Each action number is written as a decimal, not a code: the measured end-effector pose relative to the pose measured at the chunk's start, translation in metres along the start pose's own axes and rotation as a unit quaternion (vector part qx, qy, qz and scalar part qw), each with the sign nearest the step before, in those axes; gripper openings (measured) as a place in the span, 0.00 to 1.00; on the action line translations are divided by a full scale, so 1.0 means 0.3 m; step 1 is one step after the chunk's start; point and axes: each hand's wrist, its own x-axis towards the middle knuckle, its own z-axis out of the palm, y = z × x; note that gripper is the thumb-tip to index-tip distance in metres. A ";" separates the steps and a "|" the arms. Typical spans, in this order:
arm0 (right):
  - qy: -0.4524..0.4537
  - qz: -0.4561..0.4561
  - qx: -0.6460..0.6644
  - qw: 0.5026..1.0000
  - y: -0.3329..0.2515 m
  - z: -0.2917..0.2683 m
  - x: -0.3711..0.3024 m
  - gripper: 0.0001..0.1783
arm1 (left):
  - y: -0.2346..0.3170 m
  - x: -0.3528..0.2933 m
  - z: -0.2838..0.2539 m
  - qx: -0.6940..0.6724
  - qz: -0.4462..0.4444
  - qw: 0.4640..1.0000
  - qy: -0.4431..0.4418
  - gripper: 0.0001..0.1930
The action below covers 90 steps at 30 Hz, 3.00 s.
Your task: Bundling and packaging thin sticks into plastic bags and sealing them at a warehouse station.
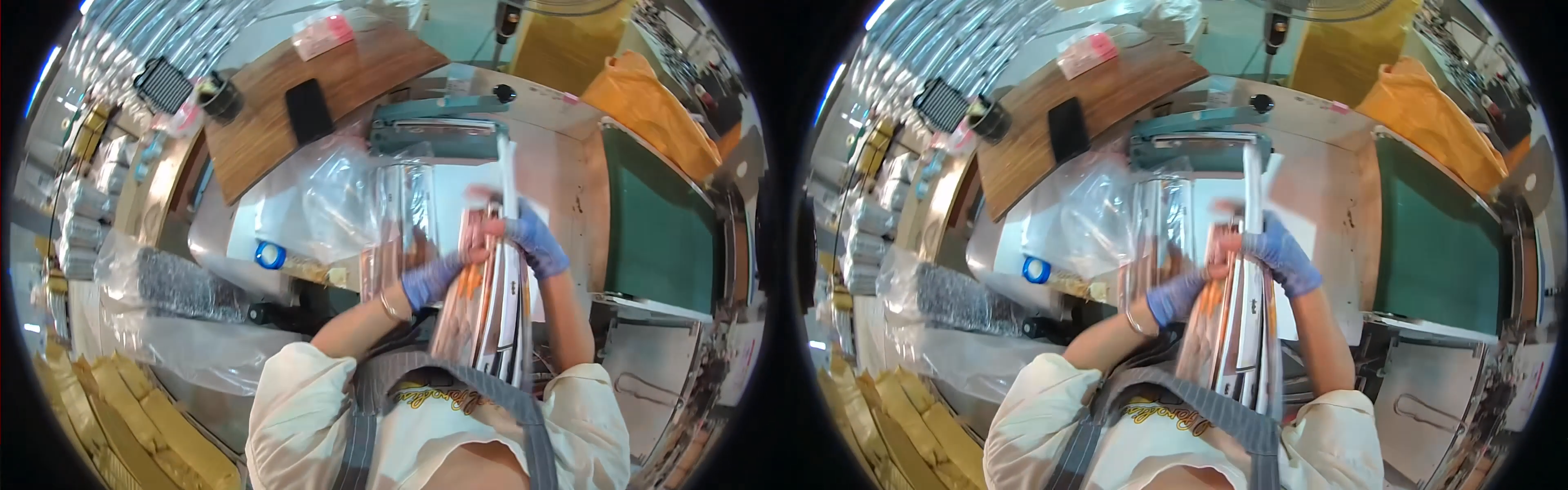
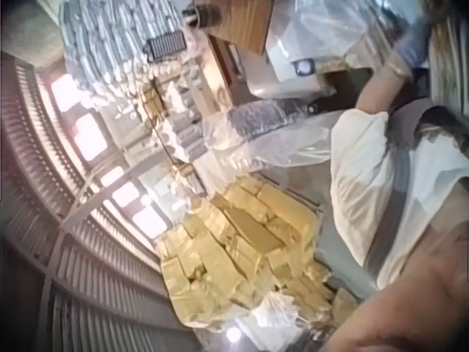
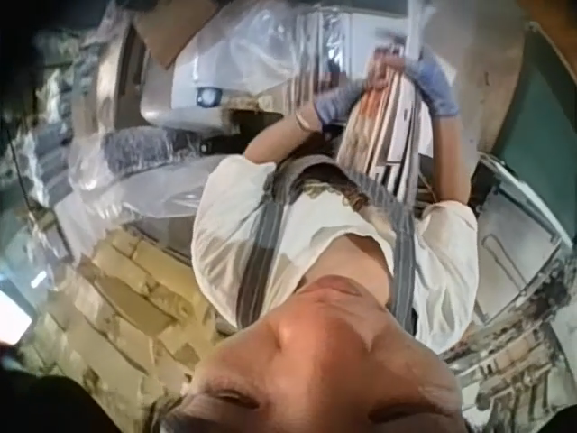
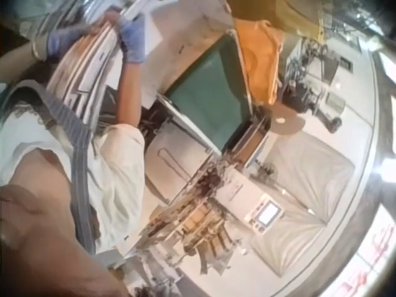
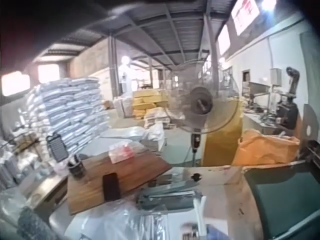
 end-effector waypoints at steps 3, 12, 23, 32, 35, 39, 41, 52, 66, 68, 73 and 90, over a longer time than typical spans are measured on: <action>-0.101 0.066 -0.009 0.993 0.181 0.058 0.118 0.19 | -0.153 -0.085 -0.084 -0.114 0.113 0.982 0.103 0.22; -0.276 0.114 0.041 0.953 0.308 0.490 0.241 0.13 | 0.281 -0.494 -0.543 0.657 0.444 0.328 0.514 0.18; -0.023 0.005 0.021 0.999 0.255 0.384 0.103 0.31 | -0.112 -0.426 -0.290 0.813 0.392 0.260 0.343 0.37; 0.191 -0.091 0.053 0.976 0.464 0.054 -0.044 0.53 | 0.057 -0.232 0.021 0.902 0.311 0.283 0.102 0.33; 0.230 -0.096 -0.016 0.968 0.523 -0.011 -0.109 0.51 | -0.037 -0.177 0.002 0.900 0.344 0.260 0.063 0.32; 0.263 -0.126 0.064 0.955 0.418 0.046 -0.310 0.49 | -0.161 -0.060 -0.094 0.781 0.510 0.324 0.157 0.30; 0.301 -0.127 0.050 0.944 0.448 0.009 -0.346 0.49 | -0.255 0.027 -0.065 0.680 0.421 0.548 0.245 0.27; 0.351 -0.020 -0.032 0.936 0.622 0.089 -0.364 0.32 | -0.192 0.077 -0.114 0.008 -0.043 0.993 0.108 0.18; 0.361 -0.094 0.385 0.844 0.544 0.015 0.006 0.39 | -0.131 0.337 -0.585 0.343 0.193 0.864 0.312 0.12; 0.349 -0.079 0.425 0.831 0.707 -0.035 -0.161 0.41 | -0.215 0.280 -0.379 0.680 0.303 0.637 0.203 0.12; 0.387 0.070 0.222 0.892 0.710 0.326 -0.591 0.33 | -0.680 -0.256 -0.541 0.701 0.121 0.681 0.174 0.15; 0.368 -0.341 -0.710 0.494 -0.349 0.010 -0.216 0.13 | 0.462 0.104 0.301 0.564 0.402 0.698 0.182 0.04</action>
